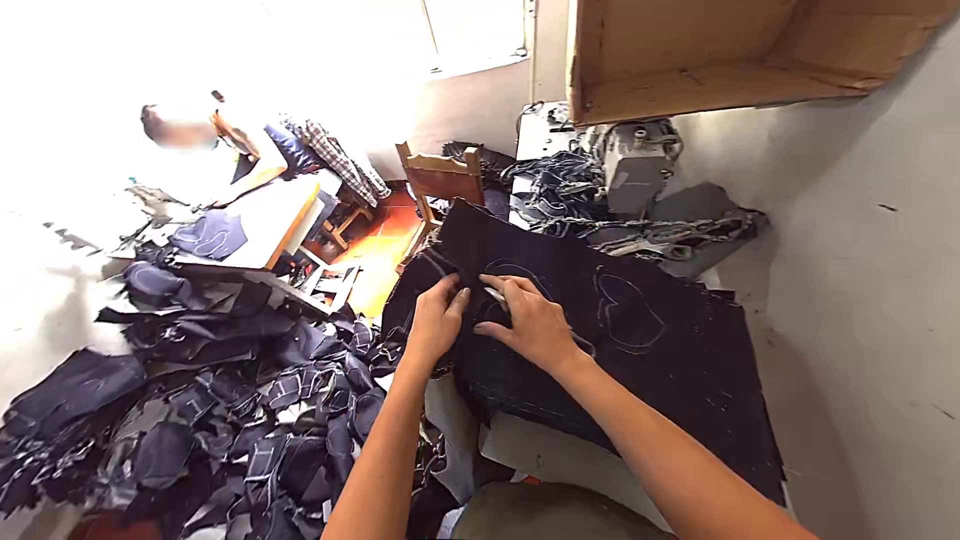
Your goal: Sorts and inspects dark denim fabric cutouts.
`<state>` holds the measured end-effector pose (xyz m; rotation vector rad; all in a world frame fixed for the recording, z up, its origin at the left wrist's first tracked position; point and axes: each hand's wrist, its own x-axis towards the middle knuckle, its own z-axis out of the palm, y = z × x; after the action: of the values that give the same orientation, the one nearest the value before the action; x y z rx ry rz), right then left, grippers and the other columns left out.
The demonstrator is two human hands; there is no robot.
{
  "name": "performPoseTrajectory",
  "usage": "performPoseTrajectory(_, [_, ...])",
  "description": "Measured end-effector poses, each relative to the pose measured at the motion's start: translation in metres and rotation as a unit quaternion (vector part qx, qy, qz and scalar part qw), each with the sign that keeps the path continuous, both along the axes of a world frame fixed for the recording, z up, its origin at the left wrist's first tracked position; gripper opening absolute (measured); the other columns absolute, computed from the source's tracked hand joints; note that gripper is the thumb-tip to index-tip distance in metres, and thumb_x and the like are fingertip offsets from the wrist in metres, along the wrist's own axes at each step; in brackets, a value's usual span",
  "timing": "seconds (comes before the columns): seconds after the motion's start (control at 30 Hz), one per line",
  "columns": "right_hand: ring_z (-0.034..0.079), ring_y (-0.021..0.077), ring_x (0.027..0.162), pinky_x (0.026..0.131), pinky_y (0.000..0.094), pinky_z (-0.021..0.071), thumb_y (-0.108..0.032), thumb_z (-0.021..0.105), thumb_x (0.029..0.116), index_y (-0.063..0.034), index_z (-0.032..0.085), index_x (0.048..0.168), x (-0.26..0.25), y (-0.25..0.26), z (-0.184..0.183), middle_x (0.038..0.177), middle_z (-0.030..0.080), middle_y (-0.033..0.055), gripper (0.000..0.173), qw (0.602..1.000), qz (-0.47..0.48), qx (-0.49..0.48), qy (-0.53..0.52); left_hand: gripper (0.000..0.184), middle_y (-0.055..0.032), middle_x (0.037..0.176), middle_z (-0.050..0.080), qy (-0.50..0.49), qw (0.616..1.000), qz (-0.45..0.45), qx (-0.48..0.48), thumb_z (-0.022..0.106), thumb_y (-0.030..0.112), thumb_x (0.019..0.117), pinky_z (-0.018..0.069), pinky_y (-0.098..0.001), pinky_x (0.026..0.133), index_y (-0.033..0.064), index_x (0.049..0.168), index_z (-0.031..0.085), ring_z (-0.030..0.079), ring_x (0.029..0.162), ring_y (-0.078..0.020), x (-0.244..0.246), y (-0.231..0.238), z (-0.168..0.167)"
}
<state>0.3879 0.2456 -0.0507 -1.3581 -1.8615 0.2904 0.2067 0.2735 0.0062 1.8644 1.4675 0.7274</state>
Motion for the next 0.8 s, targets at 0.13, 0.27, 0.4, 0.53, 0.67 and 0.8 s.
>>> performPoseTrajectory(0.13, [0.071, 0.0258, 0.091, 0.061, 0.0483, 0.0586, -0.051, 0.090, 0.0689, -0.0172, 0.065, 0.134, -0.003, 0.004, 0.002, 0.113, 0.071, 0.0048, 0.077, 0.998, -0.028, -0.030, -0.054, 0.028, -0.0030, 0.102, 0.073, -0.068, 0.985, 0.054, 0.152, 0.052, 0.021, 0.1050, 0.0641, -0.0371, 0.077, 0.0075, 0.120, 0.071, 0.072, 0.085, -0.0140, -0.075, -0.029, -0.038])
performPoseTrajectory(0.27, [0.071, 0.0285, 0.088, 0.058, 0.0497, 0.0565, -0.049, 0.091, 0.0680, -0.0160, 0.065, 0.133, -0.005, 0.001, 0.004, 0.109, 0.071, 0.0083, 0.078, 0.996, -0.040, -0.033, -0.079, 0.032, -0.0198, 0.108, 0.073, 0.002, 0.971, 0.172, -0.164, 0.051, 0.018, 0.1058, 0.0571, -0.0515, 0.094, -0.0046, 0.121, 0.067, 0.072, 0.100, -0.0311, -0.132, -0.077, -0.176])
performPoseTrajectory(0.4, [0.069, 0.0312, 0.087, 0.059, 0.0534, 0.0556, -0.048, 0.091, 0.0699, -0.0150, 0.062, 0.137, -0.005, 0.002, 0.004, 0.108, 0.070, 0.0099, 0.080, 0.994, -0.043, -0.046, -0.092, 0.031, -0.0184, 0.115, 0.072, -0.170, 0.941, 0.116, -0.268, 0.062, 0.007, 0.0951, 0.0555, -0.0454, 0.099, -0.0048, 0.124, 0.066, 0.070, 0.107, -0.0235, -0.107, -0.120, -0.253])
performPoseTrajectory(0.53, [0.069, 0.0333, 0.088, 0.061, 0.0547, 0.0551, -0.049, 0.090, 0.0699, -0.0146, 0.062, 0.138, -0.007, 0.000, 0.012, 0.107, 0.070, 0.0115, 0.081, 0.989, -0.059, -0.059, -0.125, 0.050, -0.0183, 0.122, 0.070, -0.132, 0.961, 0.043, -0.241, 0.068, 0.022, 0.0892, 0.0507, -0.0457, 0.107, -0.0028, 0.132, 0.061, 0.066, 0.118, -0.0241, -0.086, -0.134, -0.215])
performPoseTrajectory(0.67, [0.070, 0.0321, 0.086, 0.064, 0.0532, 0.0572, -0.050, 0.085, 0.0739, -0.0091, 0.063, 0.137, -0.001, 0.003, 0.008, 0.107, 0.071, 0.0125, 0.078, 0.989, -0.020, 0.001, -0.144, 0.046, -0.0129, 0.111, 0.075, 0.047, 0.995, 0.083, -0.038, 0.065, 0.032, 0.0961, 0.0572, -0.0574, 0.091, 0.0080, 0.135, 0.064, 0.073, 0.101, -0.0309, -0.137, -0.154, -0.181])
performPoseTrajectory(0.8, [0.072, 0.0311, 0.094, 0.063, 0.0501, 0.0584, -0.067, 0.065, 0.0843, -0.0036, 0.066, 0.127, 0.004, -0.007, 0.017, 0.119, 0.072, 0.0109, 0.077, 0.975, 0.004, 0.072, -0.211, 0.038, -0.0068, 0.091, 0.077, 0.111, 0.993, -0.029, -0.015, 0.060, 0.047, 0.0997, 0.0588, -0.0532, 0.080, 0.0154, 0.114, 0.076, 0.074, 0.087, -0.0245, -0.173, -0.181, -0.100])
